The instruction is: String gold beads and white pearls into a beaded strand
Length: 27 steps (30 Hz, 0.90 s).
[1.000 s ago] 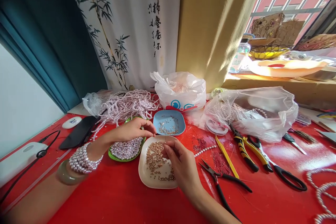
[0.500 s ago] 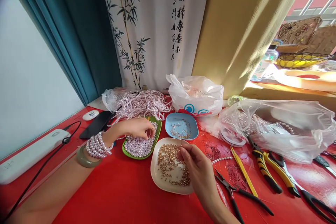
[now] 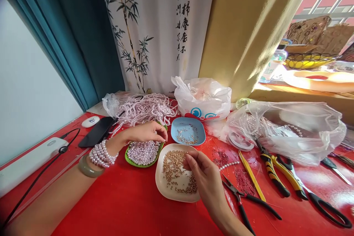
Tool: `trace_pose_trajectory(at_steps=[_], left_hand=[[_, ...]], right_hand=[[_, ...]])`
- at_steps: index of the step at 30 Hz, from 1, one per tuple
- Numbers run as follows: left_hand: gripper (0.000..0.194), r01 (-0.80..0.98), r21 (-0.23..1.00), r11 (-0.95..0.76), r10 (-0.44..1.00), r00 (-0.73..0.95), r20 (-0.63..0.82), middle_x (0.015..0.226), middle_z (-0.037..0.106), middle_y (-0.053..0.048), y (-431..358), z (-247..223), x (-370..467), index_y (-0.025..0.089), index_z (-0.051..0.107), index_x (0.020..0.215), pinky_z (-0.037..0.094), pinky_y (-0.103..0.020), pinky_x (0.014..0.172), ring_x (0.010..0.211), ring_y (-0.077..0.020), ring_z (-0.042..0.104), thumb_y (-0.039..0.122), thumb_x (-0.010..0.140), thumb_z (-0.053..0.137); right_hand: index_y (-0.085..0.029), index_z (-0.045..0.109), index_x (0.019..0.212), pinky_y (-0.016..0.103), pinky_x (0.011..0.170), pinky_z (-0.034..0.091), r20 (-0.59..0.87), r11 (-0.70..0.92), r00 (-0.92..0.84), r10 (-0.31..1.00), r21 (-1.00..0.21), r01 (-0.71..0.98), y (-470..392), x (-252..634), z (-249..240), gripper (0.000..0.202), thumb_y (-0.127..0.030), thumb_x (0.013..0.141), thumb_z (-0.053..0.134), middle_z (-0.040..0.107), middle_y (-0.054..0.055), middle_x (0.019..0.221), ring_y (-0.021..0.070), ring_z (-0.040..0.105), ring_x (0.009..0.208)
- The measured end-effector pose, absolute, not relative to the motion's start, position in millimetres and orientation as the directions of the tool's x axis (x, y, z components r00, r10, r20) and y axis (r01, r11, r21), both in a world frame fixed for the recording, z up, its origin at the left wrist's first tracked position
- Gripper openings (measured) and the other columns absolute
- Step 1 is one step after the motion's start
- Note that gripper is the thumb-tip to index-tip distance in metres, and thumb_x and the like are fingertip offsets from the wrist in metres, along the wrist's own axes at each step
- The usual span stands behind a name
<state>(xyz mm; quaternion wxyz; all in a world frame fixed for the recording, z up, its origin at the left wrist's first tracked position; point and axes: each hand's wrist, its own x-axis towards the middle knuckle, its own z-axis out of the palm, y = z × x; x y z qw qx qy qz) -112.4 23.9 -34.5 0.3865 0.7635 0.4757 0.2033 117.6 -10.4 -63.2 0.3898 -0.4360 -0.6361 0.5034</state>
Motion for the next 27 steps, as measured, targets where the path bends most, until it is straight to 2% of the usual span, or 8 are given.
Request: trace_pose_trajectory(at_steps=[1,3,6,9,15,27], left_hand=[[0.013,0.461,0.872,-0.167,0.888,0.455,-0.070,0.076,0.063,-0.005,23,-35,-107,0.014,0.063,0.077,0.041,-0.025,0.061,0.066,-0.0121,0.055,0.023,0.068,0.059],[0.017,0.254,0.967,0.004,0.898,0.425,-0.116,0.074,0.062,-0.005,21,-38,-95,0.014,0.063,0.077,0.043,-0.024,0.057,0.062,-0.0106,0.054,0.025,0.064,0.064],[0.018,0.048,0.990,0.135,0.905,0.401,-0.142,0.074,0.062,-0.005,16,-42,-81,0.013,0.063,0.076,0.044,-0.022,0.055,0.065,-0.0105,0.055,0.024,0.062,0.067],[0.019,-0.060,0.980,0.188,0.895,0.422,-0.145,0.075,0.063,-0.006,12,-44,-73,0.012,0.064,0.078,0.044,-0.019,0.053,0.070,-0.0117,0.057,0.025,0.064,0.067],[0.020,-0.126,0.963,0.238,0.888,0.431,-0.163,0.074,0.063,-0.005,10,-50,-69,0.013,0.065,0.080,0.043,-0.017,0.051,0.068,-0.0102,0.056,0.026,0.065,0.067],[0.021,-0.105,0.963,0.248,0.892,0.413,-0.185,0.075,0.063,-0.005,9,-52,-65,0.013,0.066,0.078,0.042,-0.018,0.053,0.068,-0.0103,0.056,0.023,0.060,0.070]], right_hand=[[-0.017,0.056,0.068,0.021,0.052,0.042,0.047,0.102,-0.320,0.946,-0.982,0.158,-11,117,-62,0.029,-0.045,0.072,0.054,0.055,0.000,0.059,0.0121,0.051,0.056],[-0.017,0.056,0.067,0.022,0.051,0.041,0.031,0.083,-0.330,0.944,-0.986,0.146,-13,115,-61,0.029,-0.046,0.071,0.055,0.055,0.000,0.058,0.0119,0.051,0.055],[-0.017,0.057,0.068,0.022,0.051,0.041,0.031,0.083,-0.361,0.932,-0.988,0.127,-16,113,-61,0.030,-0.046,0.071,0.055,0.054,0.000,0.057,0.0112,0.049,0.053],[-0.016,0.056,0.071,0.021,0.048,0.039,0.030,0.097,-0.386,0.922,-0.983,0.155,-19,113,-63,0.028,-0.044,0.073,0.052,0.053,-0.001,0.057,0.0104,0.048,0.051],[-0.016,0.052,0.067,0.019,0.045,0.035,0.011,0.102,-0.404,0.915,-0.974,0.205,-23,116,-65,0.025,-0.038,0.078,0.047,0.050,-0.002,0.055,0.0086,0.044,0.048],[-0.016,0.048,0.059,0.019,0.044,0.031,-0.045,0.052,-0.399,0.916,-0.972,0.229,-22,114,-60,0.019,-0.027,0.075,0.045,0.047,-0.003,0.052,0.0075,0.039,0.046]])
